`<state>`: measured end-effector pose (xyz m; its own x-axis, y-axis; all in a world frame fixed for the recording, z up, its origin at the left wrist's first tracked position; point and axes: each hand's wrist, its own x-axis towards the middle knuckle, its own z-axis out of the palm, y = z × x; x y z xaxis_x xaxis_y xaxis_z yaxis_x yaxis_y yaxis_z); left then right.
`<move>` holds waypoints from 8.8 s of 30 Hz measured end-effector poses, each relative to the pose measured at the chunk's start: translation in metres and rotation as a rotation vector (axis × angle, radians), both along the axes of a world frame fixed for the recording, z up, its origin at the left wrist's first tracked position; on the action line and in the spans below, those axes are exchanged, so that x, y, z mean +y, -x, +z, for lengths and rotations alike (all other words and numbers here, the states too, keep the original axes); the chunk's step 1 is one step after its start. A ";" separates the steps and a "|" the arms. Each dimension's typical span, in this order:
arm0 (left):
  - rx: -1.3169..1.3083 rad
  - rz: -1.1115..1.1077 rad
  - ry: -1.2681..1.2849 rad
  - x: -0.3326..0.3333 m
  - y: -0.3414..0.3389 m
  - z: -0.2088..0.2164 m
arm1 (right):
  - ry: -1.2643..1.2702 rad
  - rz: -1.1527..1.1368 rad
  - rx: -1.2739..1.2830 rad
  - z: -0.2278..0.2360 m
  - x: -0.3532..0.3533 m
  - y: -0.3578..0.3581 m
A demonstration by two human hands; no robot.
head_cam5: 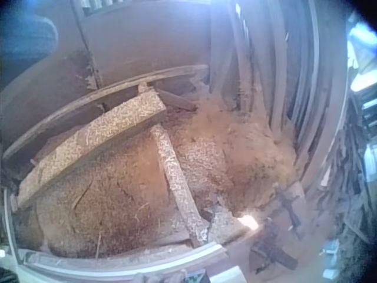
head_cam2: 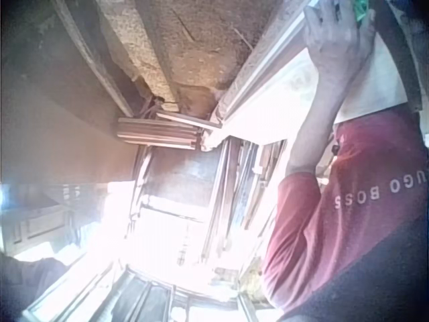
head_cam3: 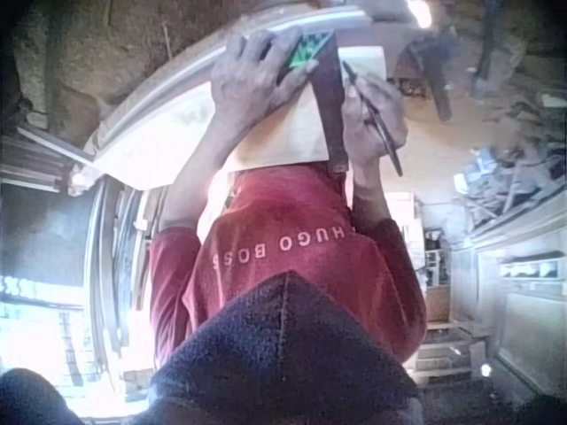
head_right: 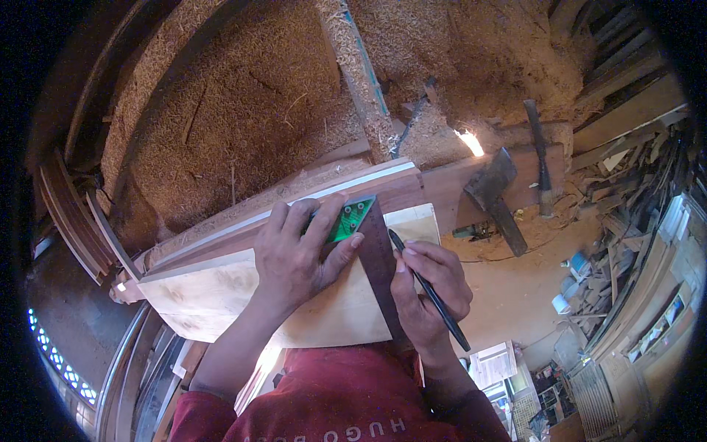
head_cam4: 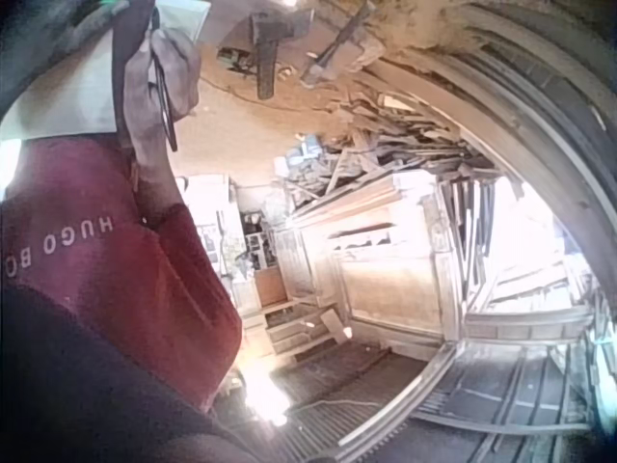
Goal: The person uses an L-square and a pencil to draw straight lines across wood planks. They move between different planks on the ground, aligning the square against the edges before marking with the pencil.
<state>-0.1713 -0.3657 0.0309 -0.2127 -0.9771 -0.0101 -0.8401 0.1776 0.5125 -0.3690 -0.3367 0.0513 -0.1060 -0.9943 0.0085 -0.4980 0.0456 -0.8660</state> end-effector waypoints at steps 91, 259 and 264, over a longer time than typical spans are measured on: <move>-0.060 -0.028 0.046 -0.013 0.034 0.000 | -0.037 -0.100 -0.237 0.006 0.015 0.034; -0.085 1.096 -0.065 0.215 -0.323 -0.010 | -1.126 1.758 0.084 -0.048 -0.021 -0.520; -0.076 1.103 -0.094 0.215 -0.324 -0.010 | -1.150 1.645 0.075 -0.048 -0.015 -0.520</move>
<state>0.1527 -0.1509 0.0208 0.7775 -0.6249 -0.0706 -0.5433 -0.7240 0.4251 0.1509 -0.3519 0.0032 0.7090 0.3332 -0.6215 -0.6612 0.0078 -0.7502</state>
